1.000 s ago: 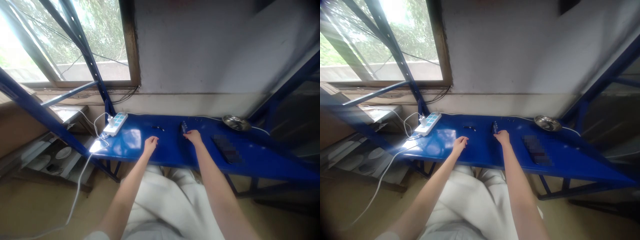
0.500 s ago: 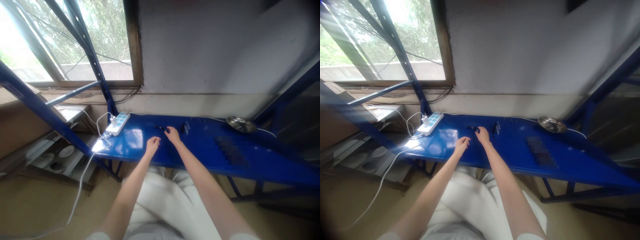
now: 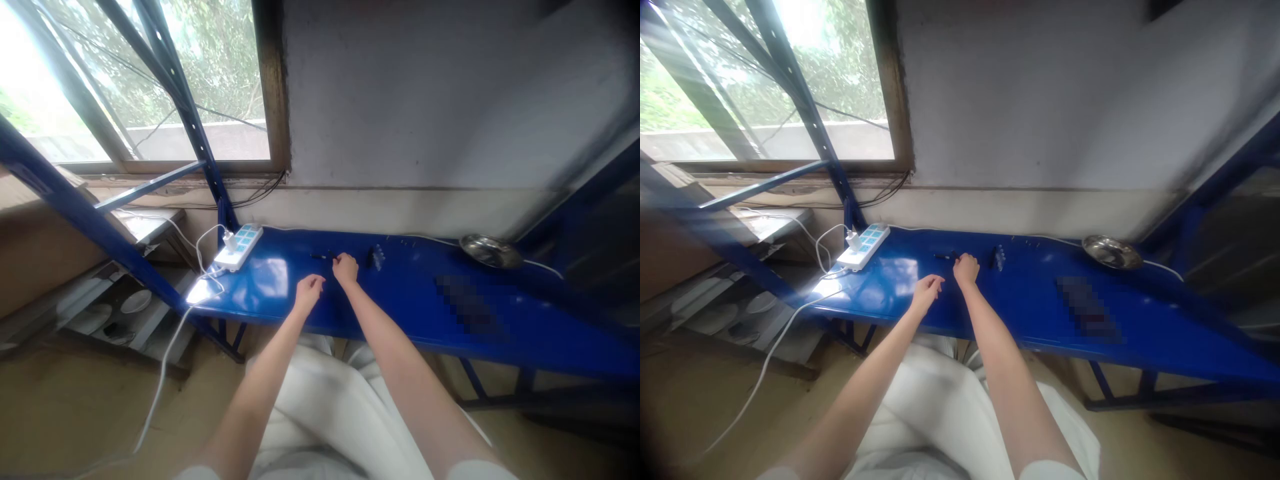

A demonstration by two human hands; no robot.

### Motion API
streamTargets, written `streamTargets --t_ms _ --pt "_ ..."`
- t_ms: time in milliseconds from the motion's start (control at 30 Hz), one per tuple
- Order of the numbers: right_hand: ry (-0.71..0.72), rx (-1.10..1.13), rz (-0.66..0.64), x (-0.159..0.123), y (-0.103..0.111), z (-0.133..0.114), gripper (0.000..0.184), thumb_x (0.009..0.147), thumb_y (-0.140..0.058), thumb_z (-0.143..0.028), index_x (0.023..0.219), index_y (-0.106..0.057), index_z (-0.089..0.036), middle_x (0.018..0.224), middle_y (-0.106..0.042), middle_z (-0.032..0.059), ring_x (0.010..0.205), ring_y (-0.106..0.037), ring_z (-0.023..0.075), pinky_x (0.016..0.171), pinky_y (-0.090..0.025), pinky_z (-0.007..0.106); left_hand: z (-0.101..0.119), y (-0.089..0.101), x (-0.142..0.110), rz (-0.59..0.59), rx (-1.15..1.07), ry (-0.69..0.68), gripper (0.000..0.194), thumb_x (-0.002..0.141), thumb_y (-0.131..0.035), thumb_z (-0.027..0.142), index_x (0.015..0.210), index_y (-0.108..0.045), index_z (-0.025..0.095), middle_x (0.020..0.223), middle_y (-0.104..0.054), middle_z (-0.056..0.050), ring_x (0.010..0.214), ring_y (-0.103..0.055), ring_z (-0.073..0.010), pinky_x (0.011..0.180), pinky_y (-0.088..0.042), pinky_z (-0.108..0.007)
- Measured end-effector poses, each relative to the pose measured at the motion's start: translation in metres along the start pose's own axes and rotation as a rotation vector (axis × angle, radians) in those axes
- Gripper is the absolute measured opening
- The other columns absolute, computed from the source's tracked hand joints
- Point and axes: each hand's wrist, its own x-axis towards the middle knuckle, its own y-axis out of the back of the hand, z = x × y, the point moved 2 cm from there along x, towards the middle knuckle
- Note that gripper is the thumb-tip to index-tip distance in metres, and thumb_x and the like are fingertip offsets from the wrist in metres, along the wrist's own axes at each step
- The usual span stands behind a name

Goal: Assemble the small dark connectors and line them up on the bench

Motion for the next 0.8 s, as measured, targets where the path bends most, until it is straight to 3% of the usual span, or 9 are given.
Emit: streamTargets --t_ms 233,400,600,700,800 --pt "-0.203 0.906 0.083 -0.018 0.028 -0.002 0.021 0.071 -0.061 -0.028 0.087 -0.061 -0.015 0.08 -0.068 0.0051 0.073 -0.062 0.0148 0.067 -0.049 0.027 0.002 -0.001 -0.002 0.052 0.041 -0.096 0.027 0.082 -0.044 0.035 0.082 -0.064 0.016 0.063 -0.056 0.0 0.051 -0.049 -0.0074 0.054 -0.041 -0.02" --pt "-0.266 1.28 0.03 -0.045 0.067 -0.014 0.023 0.061 -0.071 -0.025 0.082 -0.065 -0.019 0.073 -0.067 0.0013 0.064 -0.058 0.0108 0.057 -0.048 0.022 0.021 -0.001 -0.005 0.165 -0.103 -0.154 0.034 0.084 -0.045 0.039 0.106 -0.056 0.016 0.071 -0.056 0.0 0.05 -0.048 -0.0061 0.05 -0.041 -0.019" --pt "-0.167 1.297 -0.174 -0.071 0.108 -0.029 0.023 0.058 -0.075 -0.027 0.078 -0.067 -0.019 0.068 -0.063 -0.0003 0.058 -0.055 0.0085 0.056 -0.047 0.022 0.079 0.002 -0.011 0.124 -0.279 -0.274 0.053 0.085 -0.047 0.042 0.132 -0.033 0.024 0.089 -0.057 -0.002 0.053 -0.052 -0.0043 0.05 -0.043 -0.017" --pt "-0.09 1.224 -0.18 -0.078 0.118 -0.034 0.026 0.058 -0.075 -0.03 0.08 -0.067 -0.019 0.068 -0.063 -0.0005 0.058 -0.055 0.008 0.057 -0.046 0.023 0.102 0.006 -0.015 0.075 -0.271 -0.336 0.047 0.084 -0.05 0.041 0.126 -0.041 0.022 0.088 -0.058 -0.002 0.053 -0.053 -0.0043 0.052 -0.044 -0.018" --pt "-0.032 1.178 -0.166 -0.082 0.121 -0.036 0.029 0.057 -0.075 -0.032 0.081 -0.067 -0.018 0.068 -0.064 0.0004 0.061 -0.056 0.0094 0.059 -0.045 0.024 0.11 0.008 -0.017 0.043 -0.23 -0.36 0.033 0.084 -0.049 0.042 0.105 -0.055 0.017 0.078 -0.06 -0.001 0.049 -0.052 -0.0045 0.052 -0.044 -0.019"
